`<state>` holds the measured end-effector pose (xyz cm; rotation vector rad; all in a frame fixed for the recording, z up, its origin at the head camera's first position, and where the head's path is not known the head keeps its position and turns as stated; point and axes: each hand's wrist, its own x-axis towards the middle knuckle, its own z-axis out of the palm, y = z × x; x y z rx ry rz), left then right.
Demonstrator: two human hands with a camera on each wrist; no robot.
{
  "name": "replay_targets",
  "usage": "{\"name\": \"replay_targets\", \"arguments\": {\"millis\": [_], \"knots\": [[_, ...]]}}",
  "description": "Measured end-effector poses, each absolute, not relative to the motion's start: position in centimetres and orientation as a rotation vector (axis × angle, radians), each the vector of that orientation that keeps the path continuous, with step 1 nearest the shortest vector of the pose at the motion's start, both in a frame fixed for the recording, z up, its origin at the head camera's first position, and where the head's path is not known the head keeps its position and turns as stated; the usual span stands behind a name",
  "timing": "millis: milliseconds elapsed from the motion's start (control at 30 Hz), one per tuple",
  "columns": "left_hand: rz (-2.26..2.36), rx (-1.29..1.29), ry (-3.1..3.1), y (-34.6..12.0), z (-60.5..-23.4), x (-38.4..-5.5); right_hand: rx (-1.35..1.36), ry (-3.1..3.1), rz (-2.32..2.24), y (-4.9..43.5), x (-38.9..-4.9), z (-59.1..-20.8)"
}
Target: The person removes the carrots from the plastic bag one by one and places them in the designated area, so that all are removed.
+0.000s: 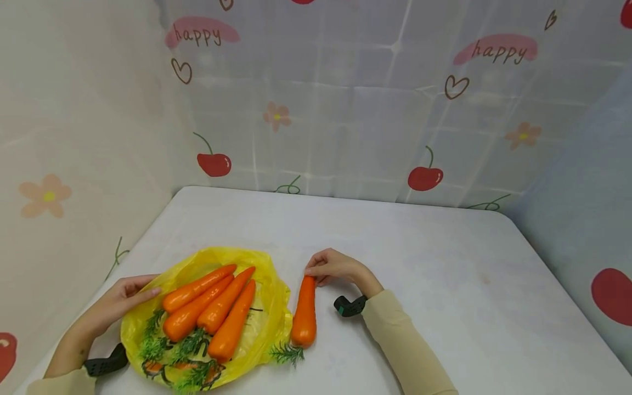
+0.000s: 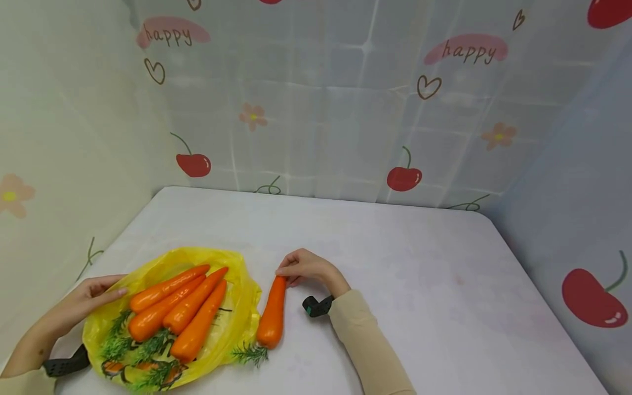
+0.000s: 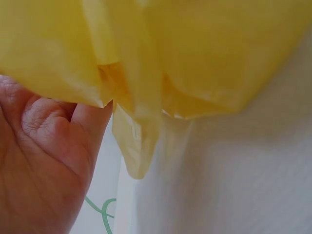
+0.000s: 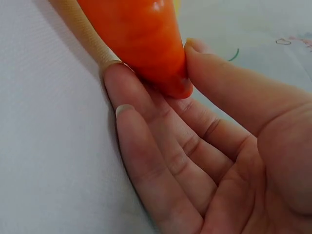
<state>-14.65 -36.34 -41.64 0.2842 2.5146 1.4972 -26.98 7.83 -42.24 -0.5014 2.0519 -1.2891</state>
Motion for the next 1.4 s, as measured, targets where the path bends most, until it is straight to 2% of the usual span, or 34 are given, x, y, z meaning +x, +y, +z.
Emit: {"name": "replay_targets", "arguments": {"millis": [700, 1000, 1233, 1400], "knots": [[1.497, 0.287, 2.53, -36.3, -41.7, -14.5, -0.58, 2.1, -1.269, 7.8, -26.9, -42.0], [1.511, 0.328, 2.515, -36.5, -41.8, -14.9, -0.585, 2.194, -1.273, 9.4, -27.7, -42.0], [1.527, 0.341, 2.498, -36.5, -41.9, -14.9, -0.607, 2.244, -1.36, 9.9, -27.7, -40.1], [1.514, 0.326, 2.516, -36.6, -42.0, -14.8, -0.681, 2.195, -1.481, 8.1, -25.8, -36.8]]}}
